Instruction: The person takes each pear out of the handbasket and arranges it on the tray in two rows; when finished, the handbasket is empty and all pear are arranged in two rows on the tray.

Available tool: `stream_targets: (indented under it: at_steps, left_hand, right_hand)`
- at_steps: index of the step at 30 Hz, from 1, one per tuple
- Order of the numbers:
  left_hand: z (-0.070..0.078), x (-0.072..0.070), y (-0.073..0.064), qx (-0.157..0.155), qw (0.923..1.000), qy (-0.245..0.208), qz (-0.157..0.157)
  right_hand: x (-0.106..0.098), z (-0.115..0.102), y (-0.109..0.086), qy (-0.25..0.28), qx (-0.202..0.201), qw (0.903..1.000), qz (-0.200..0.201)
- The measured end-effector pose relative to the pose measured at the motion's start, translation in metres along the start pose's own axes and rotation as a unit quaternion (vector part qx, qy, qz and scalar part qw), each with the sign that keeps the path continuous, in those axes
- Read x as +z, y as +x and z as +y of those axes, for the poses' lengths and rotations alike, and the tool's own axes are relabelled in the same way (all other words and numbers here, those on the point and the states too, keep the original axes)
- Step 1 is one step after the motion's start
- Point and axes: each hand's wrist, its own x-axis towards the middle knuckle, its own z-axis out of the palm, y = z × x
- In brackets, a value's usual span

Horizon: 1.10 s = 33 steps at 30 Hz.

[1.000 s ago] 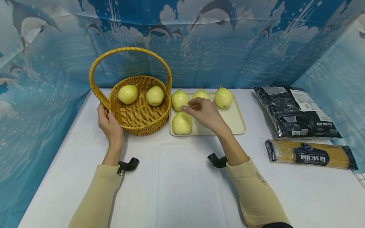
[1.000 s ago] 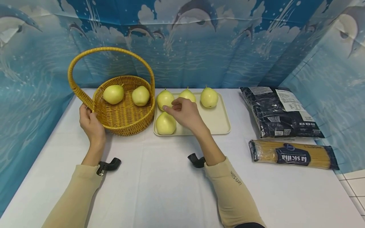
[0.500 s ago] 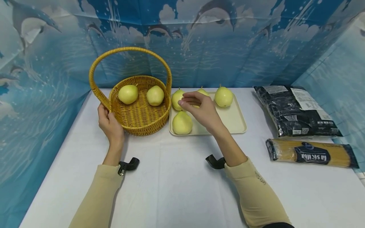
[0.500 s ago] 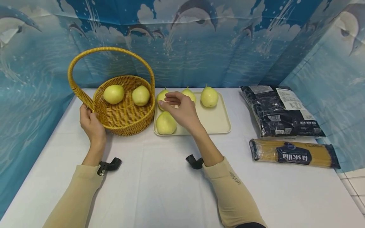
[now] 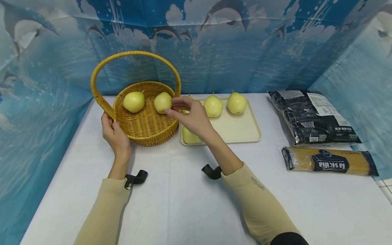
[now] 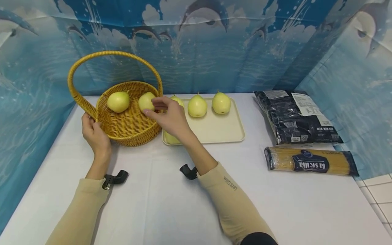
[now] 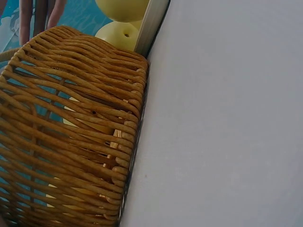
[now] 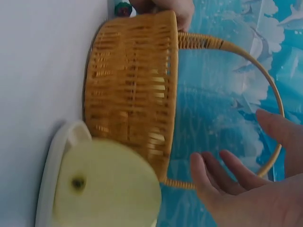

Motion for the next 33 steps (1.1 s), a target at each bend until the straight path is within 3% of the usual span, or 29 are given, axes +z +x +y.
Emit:
stream_targets:
  at_steps: [5, 16, 25, 33]
  left_hand:
    - [0.018, 0.004, -0.005, -0.006, 0.9999, -0.013, 0.001]
    - [0.020, 0.002, -0.003, -0.006, 0.9999, -0.003, 0.010]
    - [-0.007, -0.002, 0.006, 0.001, 0.9999, 0.005, 0.015]
    - [-0.012, -0.003, 0.004, -0.007, 0.9999, 0.004, 0.008]
  right_hand:
    - [0.023, -0.009, 0.010, 0.002, 0.006, 0.9998, 0.016]
    - [0.059, -0.013, 0.040, -0.024, 0.054, 0.9953, 0.077]
    - [0.071, -0.009, 0.056, -0.016, 0.110, 0.9896, 0.092]
    - [0.074, 0.001, 0.069, -0.055, 0.141, 0.9852, 0.080]
